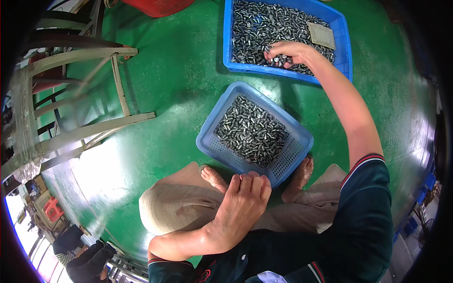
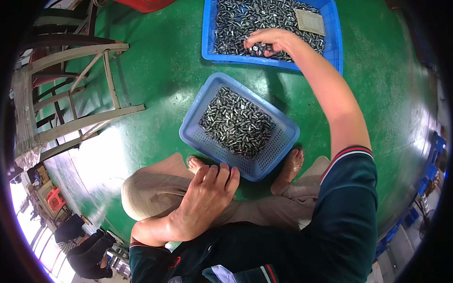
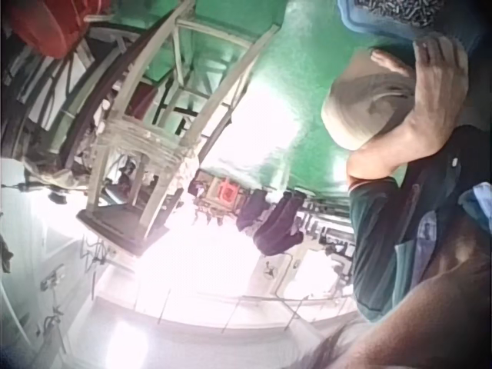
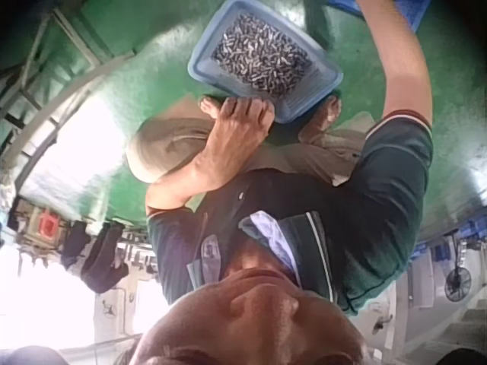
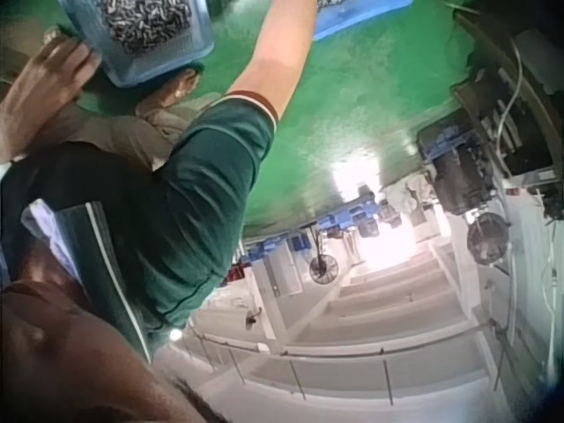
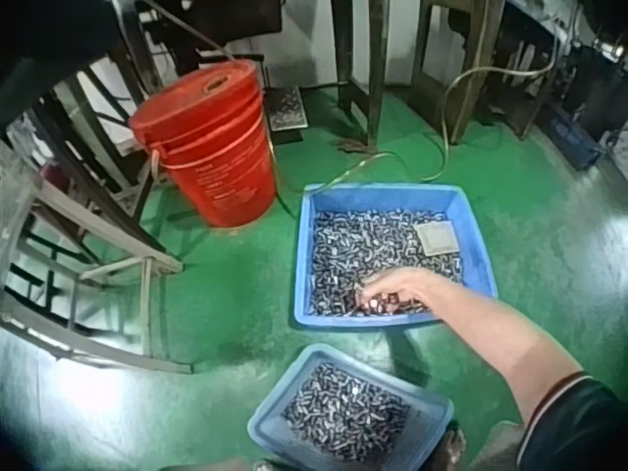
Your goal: The person sorts small metal parts by hand, transferring them from a large blue bin into a small blue basket, then dumping the basket's contents into a machine hopper.
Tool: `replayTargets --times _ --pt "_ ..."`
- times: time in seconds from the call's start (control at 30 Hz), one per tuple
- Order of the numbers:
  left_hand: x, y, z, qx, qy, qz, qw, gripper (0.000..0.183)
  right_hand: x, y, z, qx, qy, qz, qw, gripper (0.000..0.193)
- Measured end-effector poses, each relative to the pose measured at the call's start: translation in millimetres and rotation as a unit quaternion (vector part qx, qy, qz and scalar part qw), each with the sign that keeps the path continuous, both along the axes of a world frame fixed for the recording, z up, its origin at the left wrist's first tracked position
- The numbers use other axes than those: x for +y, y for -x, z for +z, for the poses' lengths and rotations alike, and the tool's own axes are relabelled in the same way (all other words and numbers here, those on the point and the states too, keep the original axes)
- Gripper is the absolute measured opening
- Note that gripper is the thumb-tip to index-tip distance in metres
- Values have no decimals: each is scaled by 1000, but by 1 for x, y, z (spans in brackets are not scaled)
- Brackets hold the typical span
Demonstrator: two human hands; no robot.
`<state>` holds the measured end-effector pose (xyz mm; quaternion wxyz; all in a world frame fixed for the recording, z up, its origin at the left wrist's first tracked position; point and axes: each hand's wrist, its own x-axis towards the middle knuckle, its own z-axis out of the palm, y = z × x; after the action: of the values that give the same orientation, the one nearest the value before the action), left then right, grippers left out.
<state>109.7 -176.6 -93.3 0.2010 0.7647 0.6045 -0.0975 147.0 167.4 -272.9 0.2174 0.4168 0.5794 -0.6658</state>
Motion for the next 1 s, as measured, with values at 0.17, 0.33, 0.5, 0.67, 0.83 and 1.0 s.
replayTargets --times 0.17,0.33,0.5,0.67,0.83,1.0 --pt "0 12 15 -23 -14 8 1000 37 -21 -17 56 48 9 15 999 17" --pt "18 49 39 -41 -21 123 991 46 -89 -42 92 47 88 144 985 19" --pt "44 111 15 -197 -8 170 966 33 -182 -79 67 217 -127 285 925 49" --pt "69 143 -84 -61 53 204 976 20 -160 -109 69 168 -268 254 914 23" --pt "80 144 -145 -112 136 309 935 19 -138 -202 40 -82 -197 365 906 24" --pt "64 139 -173 -292 186 399 849 18 -189 -245 7 -115 138 -174 968 23"
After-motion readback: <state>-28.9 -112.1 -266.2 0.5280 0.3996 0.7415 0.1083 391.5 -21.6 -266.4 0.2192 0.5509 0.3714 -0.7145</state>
